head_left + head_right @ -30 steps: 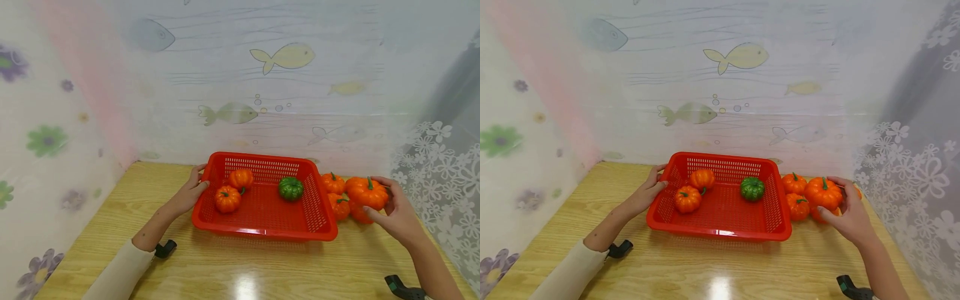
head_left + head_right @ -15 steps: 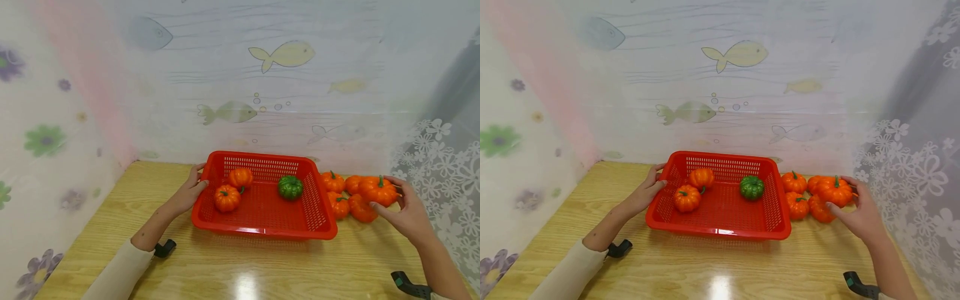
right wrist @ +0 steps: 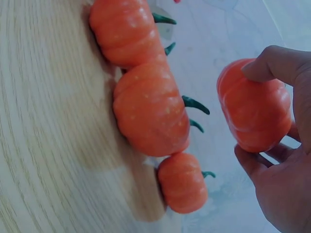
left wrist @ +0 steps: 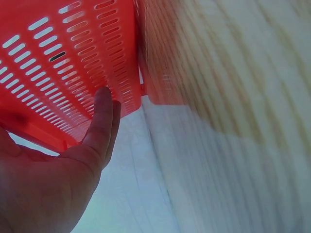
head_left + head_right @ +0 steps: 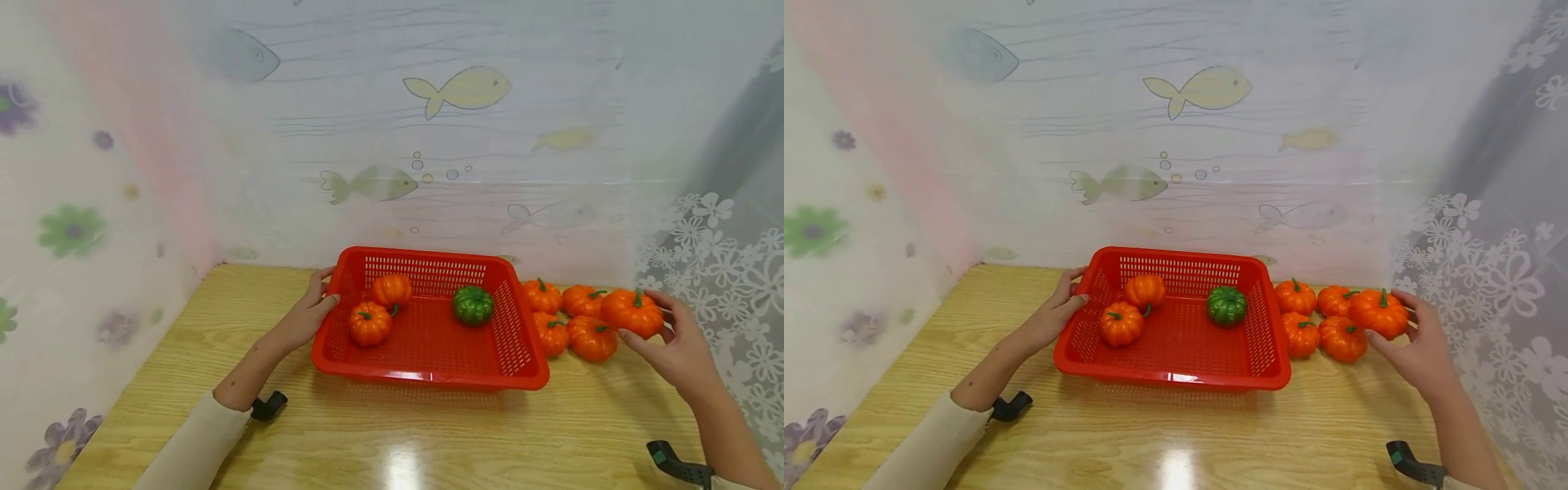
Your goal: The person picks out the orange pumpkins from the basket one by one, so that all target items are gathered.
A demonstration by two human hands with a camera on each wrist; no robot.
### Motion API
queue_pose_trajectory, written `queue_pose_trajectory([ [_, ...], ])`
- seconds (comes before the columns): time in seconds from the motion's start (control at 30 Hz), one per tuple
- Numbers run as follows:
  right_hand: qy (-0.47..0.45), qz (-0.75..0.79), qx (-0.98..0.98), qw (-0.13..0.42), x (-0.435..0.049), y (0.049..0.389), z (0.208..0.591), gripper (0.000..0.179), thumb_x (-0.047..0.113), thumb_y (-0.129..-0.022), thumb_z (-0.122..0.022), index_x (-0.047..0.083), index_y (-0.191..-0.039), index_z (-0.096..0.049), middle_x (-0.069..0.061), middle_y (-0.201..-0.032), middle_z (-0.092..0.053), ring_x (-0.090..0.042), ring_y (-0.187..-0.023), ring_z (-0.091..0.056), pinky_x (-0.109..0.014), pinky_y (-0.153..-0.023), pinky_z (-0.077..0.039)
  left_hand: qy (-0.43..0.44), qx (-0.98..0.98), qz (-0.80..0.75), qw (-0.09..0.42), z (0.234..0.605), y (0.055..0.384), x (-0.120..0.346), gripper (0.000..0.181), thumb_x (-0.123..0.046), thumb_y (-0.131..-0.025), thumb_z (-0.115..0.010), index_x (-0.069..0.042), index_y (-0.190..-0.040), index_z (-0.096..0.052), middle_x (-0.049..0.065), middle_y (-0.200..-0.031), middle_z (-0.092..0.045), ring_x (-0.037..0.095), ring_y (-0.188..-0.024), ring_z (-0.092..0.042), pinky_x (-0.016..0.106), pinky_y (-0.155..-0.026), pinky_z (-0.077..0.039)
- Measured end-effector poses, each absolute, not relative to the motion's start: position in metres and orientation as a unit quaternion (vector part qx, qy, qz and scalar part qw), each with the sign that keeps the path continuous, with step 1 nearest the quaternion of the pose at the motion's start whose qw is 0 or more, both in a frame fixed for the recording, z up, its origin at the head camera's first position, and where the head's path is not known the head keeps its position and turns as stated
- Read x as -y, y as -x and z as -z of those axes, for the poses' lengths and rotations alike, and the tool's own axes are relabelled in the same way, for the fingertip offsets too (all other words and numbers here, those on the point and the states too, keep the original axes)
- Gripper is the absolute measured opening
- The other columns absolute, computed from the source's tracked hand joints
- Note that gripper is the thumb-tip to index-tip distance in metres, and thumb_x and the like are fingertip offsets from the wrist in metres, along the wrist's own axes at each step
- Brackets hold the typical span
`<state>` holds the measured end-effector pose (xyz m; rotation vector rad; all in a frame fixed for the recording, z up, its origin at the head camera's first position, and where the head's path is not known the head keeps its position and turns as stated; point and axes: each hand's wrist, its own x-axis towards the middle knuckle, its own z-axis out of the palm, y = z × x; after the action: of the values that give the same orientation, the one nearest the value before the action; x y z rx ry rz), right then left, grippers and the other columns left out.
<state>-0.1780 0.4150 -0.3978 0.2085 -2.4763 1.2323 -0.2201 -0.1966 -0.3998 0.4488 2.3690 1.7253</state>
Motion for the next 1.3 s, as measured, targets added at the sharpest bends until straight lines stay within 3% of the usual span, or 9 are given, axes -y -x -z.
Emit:
queue_pose_trajectory([
  [0.13, -0.057, -0.434, 0.882, 0.175, -0.419, 0.177, 0.4, 0.083, 0.002, -0.096, -0.075, 0.0, -0.164, -0.027, 0.001, -0.15, -0.036, 0.007, -0.116, -0.038, 0.001, -0.09, -0.037, -0.151, -0.795, -0.581, 0.089, 0.401, 0.22, 0.197, 0.062, -0.021, -0.115, -0.038, -0.012, -0.167, -0.006, 0.03, -0.146, -0.039, 0.045, -0.124, -0.061, 0.047, -0.095, -0.061],
  [0.47, -0.033, -0.443, 0.882, 0.16, -0.431, 0.177, 0.407, 0.081, 0.005, -0.098, -0.075, 0.002, -0.163, -0.026, 0.027, -0.137, -0.032, 0.007, -0.114, -0.038, 0.0, -0.089, -0.037, -0.15, -0.794, -0.582, 0.091, 0.401, 0.22, 0.197, 0.063, -0.021, -0.115, -0.038, -0.012, -0.167, -0.005, 0.03, -0.147, -0.039, 0.046, -0.126, -0.06, 0.048, -0.095, -0.061],
  [0.97, 0.005, -0.438, 0.888, 0.141, -0.446, 0.175, 0.422, 0.082, 0.012, -0.099, -0.075, -0.001, -0.162, -0.023, 0.026, -0.13, -0.03, 0.009, -0.108, -0.038, 0.0, -0.082, -0.038, -0.153, -0.798, -0.576, 0.089, 0.399, 0.219, 0.195, 0.062, -0.021, -0.115, -0.038, -0.01, -0.167, -0.005, 0.031, -0.146, -0.039, 0.047, -0.125, -0.06, 0.048, -0.096, -0.06],
  [1.07, 0.015, -0.433, 0.891, 0.136, -0.448, 0.176, 0.423, 0.083, 0.013, -0.099, -0.076, -0.002, -0.161, -0.022, 0.015, -0.132, -0.035, 0.009, -0.106, -0.038, -0.001, -0.081, -0.038, -0.153, -0.798, -0.576, 0.088, 0.399, 0.219, 0.195, 0.062, -0.021, -0.115, -0.038, -0.011, -0.167, -0.005, 0.03, -0.146, -0.039, 0.046, -0.126, -0.059, 0.049, -0.096, -0.06],
  [1.2, 0.031, -0.425, 0.896, 0.126, -0.451, 0.177, 0.424, 0.086, 0.017, -0.1, -0.076, -0.005, -0.161, -0.02, -0.011, -0.137, -0.035, 0.008, -0.106, -0.035, -0.002, -0.08, -0.038, -0.152, -0.796, -0.579, 0.088, 0.4, 0.22, 0.196, 0.061, -0.021, -0.115, -0.038, -0.012, -0.167, -0.006, 0.03, -0.146, -0.039, 0.046, -0.125, -0.06, 0.049, -0.096, -0.06],
  [1.3, 0.033, -0.42, 0.898, 0.125, -0.454, 0.179, 0.426, 0.088, 0.017, -0.099, -0.077, -0.008, -0.16, -0.018, -0.019, -0.137, -0.033, 0.007, -0.106, -0.034, -0.002, -0.078, -0.037, -0.152, -0.794, -0.582, 0.087, 0.4, 0.22, 0.196, 0.061, -0.02, -0.115, -0.037, -0.012, -0.167, -0.006, 0.03, -0.145, -0.039, 0.046, -0.124, -0.06, 0.048, -0.095, -0.06],
])
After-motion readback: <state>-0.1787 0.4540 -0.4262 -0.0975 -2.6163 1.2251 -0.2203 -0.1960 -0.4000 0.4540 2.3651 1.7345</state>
